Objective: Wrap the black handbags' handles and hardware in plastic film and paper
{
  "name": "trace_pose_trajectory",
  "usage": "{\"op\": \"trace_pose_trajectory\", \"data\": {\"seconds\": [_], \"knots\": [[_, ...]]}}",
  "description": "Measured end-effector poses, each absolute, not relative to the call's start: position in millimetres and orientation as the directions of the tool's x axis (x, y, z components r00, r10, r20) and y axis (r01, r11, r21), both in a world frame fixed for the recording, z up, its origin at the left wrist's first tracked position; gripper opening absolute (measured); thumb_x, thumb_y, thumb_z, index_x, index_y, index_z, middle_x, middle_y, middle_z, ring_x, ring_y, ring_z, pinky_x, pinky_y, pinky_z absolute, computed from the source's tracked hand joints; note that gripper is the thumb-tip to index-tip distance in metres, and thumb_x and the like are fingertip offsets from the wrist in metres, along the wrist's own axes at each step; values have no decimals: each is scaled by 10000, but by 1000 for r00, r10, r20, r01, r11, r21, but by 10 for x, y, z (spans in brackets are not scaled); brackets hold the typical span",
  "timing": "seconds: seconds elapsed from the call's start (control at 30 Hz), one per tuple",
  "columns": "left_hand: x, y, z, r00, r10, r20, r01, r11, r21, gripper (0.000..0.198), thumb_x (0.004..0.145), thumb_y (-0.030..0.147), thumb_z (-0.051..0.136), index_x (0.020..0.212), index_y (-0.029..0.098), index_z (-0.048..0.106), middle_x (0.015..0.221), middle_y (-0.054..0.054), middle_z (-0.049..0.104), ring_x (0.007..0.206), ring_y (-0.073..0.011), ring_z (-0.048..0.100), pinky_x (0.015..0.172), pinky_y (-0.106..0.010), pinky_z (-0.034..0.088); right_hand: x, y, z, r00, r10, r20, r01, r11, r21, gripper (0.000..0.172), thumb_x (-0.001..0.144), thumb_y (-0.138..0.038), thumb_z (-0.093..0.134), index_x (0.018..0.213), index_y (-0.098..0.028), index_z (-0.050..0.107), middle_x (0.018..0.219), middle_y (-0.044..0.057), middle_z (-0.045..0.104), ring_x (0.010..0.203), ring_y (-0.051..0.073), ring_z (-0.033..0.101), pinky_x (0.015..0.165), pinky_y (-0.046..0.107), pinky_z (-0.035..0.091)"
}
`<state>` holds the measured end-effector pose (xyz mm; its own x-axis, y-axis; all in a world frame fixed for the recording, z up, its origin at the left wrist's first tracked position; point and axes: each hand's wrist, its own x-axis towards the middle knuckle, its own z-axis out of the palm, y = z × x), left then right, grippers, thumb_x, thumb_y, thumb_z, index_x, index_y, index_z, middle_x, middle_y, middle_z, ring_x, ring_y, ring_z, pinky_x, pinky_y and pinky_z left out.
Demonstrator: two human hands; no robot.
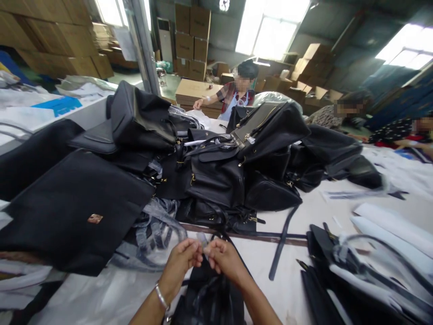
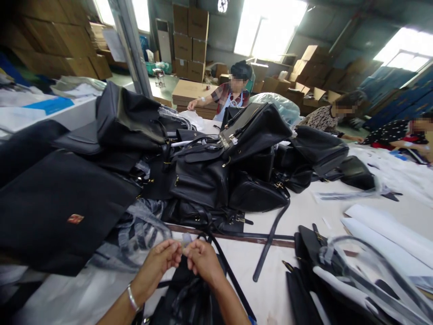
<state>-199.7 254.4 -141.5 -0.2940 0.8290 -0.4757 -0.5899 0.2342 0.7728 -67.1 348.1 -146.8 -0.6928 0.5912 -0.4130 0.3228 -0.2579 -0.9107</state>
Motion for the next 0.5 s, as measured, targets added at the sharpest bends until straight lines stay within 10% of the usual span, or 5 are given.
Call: {"op": "trace_pose_trajectory", "data": {"seconds": [0.3,0.5], "knots": [[-1827,2404,-1277,-173,844,-507,-686,266,678,426,817,527,556,918,122,642,811,-80,686,733,-164,625,660,-268,465,-455,3272,-1098,-752,515,-412,287,-308,-907,249,796,-414,590,772,-168,560,488,-71,538,332,39,364,352,155,236],[-1601,2119,-1229,-124,908,-400,-343,339,876,339,684,424,745,804,129,628,619,-5,651,525,-107,553,479,-202,393,-234,2887,-1044,-624,662,-416,441,-142,-886,117,783,-244,528,699,-173,567,485,-61,547,373,55,424,390,158,277]]}}
